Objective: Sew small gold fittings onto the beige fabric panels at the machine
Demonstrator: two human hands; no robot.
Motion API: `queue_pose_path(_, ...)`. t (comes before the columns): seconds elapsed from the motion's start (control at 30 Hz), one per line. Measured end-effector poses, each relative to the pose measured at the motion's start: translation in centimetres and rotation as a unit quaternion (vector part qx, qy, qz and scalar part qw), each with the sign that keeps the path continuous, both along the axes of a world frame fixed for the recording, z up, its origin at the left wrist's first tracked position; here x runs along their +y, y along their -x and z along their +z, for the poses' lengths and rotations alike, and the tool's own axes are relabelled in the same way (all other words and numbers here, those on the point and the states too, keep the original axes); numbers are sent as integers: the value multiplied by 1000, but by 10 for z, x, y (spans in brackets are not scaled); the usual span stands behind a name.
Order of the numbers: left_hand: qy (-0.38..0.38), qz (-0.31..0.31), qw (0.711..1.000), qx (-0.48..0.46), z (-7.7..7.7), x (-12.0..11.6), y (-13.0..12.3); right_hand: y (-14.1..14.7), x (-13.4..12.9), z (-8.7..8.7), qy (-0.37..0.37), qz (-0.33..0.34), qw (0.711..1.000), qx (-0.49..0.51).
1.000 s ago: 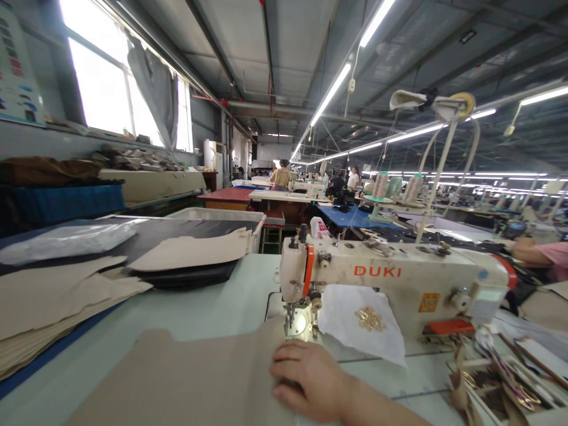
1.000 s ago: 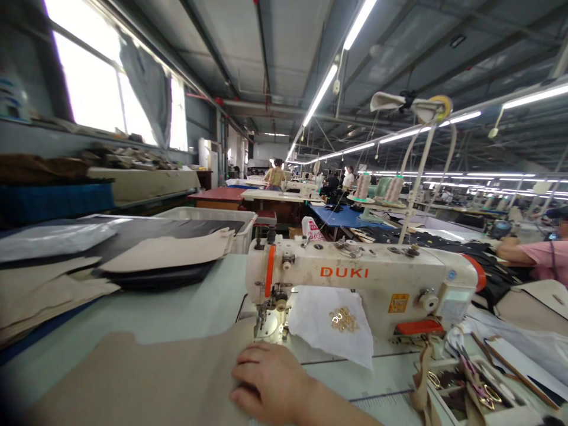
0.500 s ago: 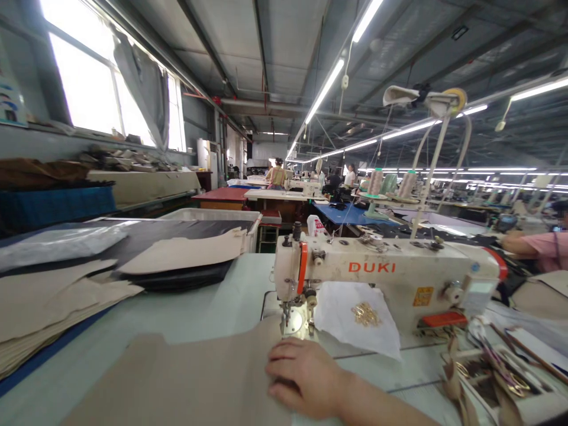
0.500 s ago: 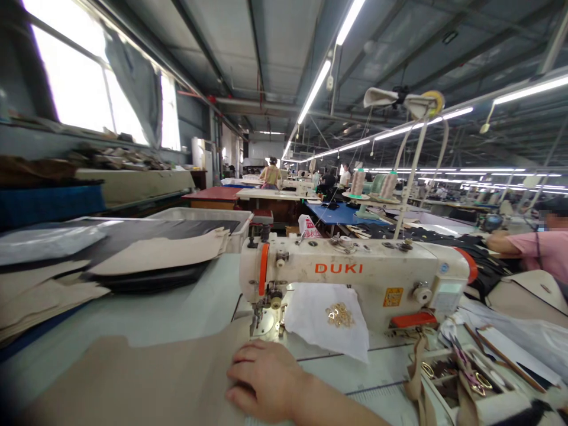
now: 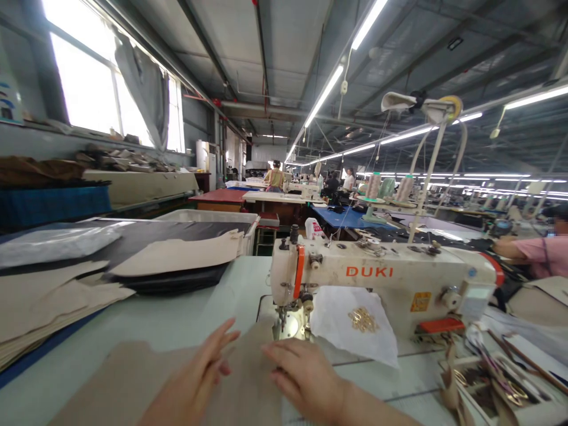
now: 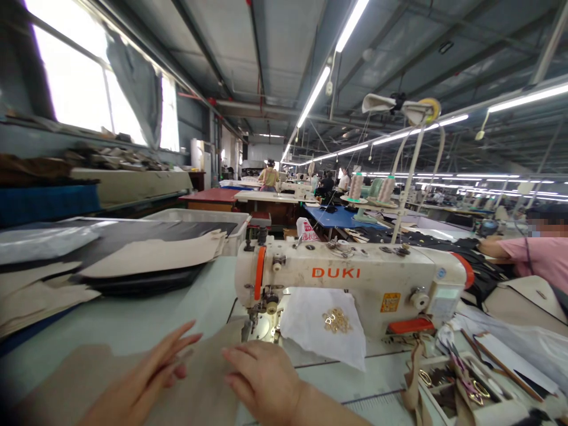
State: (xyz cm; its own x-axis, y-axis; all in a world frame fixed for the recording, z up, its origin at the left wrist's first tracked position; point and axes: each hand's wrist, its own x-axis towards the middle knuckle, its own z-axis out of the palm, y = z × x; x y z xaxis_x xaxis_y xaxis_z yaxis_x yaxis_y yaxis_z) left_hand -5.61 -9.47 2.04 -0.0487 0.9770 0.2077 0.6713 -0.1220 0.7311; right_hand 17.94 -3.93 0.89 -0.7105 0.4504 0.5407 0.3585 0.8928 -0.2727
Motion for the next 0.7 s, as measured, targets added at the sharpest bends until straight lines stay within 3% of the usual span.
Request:
queue_pose_path(0.1,44,-103,992,-55,2,22,-43,-1,1,-1,16,-19,998,56)
queue_pose_path(0.2,62,-151,983,-84,-1,35,-59,0,2,-3,40,-7,996,75)
queue_pose_path(0.37,90,-179,971,-130,-7,48,-48,2,5,-7,82,-1,989,121)
queue_pose_path(0.5,155,-197,959,-129,2,54,-42,3,7,-6,93,-32,985,140)
queue_pose_path(0.7,212,-209,940,-166,2,69,-38,-10,-2,6,71,-44,994,75)
